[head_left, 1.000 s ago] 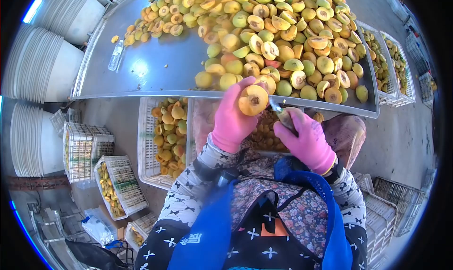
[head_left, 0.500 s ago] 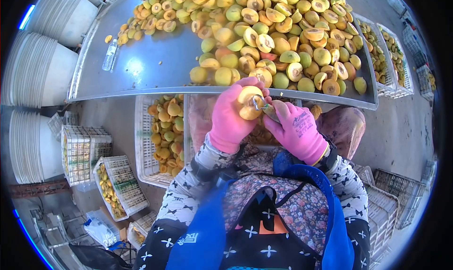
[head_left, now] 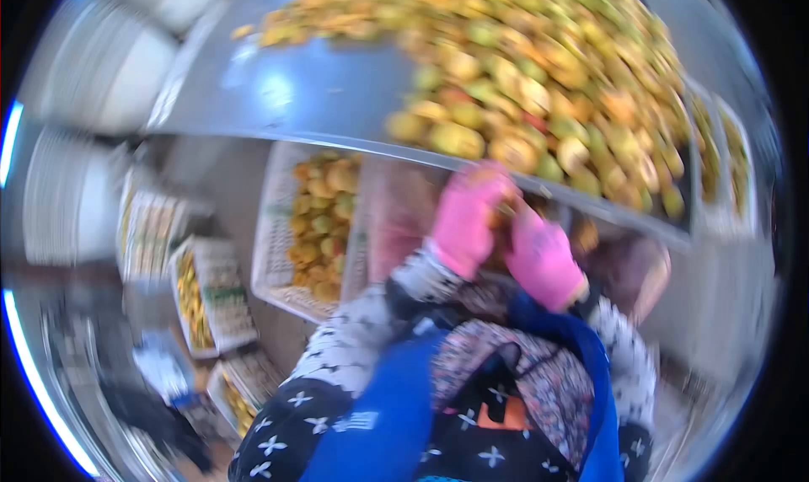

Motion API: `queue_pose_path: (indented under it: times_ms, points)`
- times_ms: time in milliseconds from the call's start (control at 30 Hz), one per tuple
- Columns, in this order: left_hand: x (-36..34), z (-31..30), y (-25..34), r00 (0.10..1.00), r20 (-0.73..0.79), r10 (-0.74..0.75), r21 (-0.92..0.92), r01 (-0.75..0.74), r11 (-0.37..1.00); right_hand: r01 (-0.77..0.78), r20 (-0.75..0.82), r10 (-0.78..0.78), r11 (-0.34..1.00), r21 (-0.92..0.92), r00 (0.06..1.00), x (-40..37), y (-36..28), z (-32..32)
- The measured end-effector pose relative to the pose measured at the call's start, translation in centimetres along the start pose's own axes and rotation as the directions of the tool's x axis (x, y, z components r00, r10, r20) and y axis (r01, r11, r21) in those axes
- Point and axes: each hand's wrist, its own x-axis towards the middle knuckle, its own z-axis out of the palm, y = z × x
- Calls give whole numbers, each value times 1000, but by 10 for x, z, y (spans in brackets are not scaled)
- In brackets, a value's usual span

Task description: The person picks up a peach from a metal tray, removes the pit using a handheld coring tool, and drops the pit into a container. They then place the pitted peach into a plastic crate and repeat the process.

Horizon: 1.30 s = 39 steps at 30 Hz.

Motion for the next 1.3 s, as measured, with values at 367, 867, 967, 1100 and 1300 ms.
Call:
queue_pose_path:
  times_ms: [367, 867, 967, 1100, 1300]
  points:
    - [1, -33, 18, 641, 279, -715, -652, 673, 349, 191, -126, -194, 981, -38, 973, 11, 32, 1]
    - [-20, -50, -7, 833, 188, -521, -977, 214, -11, 107, -240, -79, 989, 105, 968, 27, -24, -35]
    - [-9, -42, 7, 828, 151, -539, -982, 64, -177, 118, -278, -66, 977, 177, 958, 22, -26, -36]
    - [-4, -35, 18, 744, 199, -637, -973, 230, -36, 121, -274, -97, 990, 71, 957, 17, -28, -23]
    - [-5, -24, 17, 794, 236, -560, -962, 273, -18, 66, -150, -88, 987, -147, 985, 11, -22, -25]
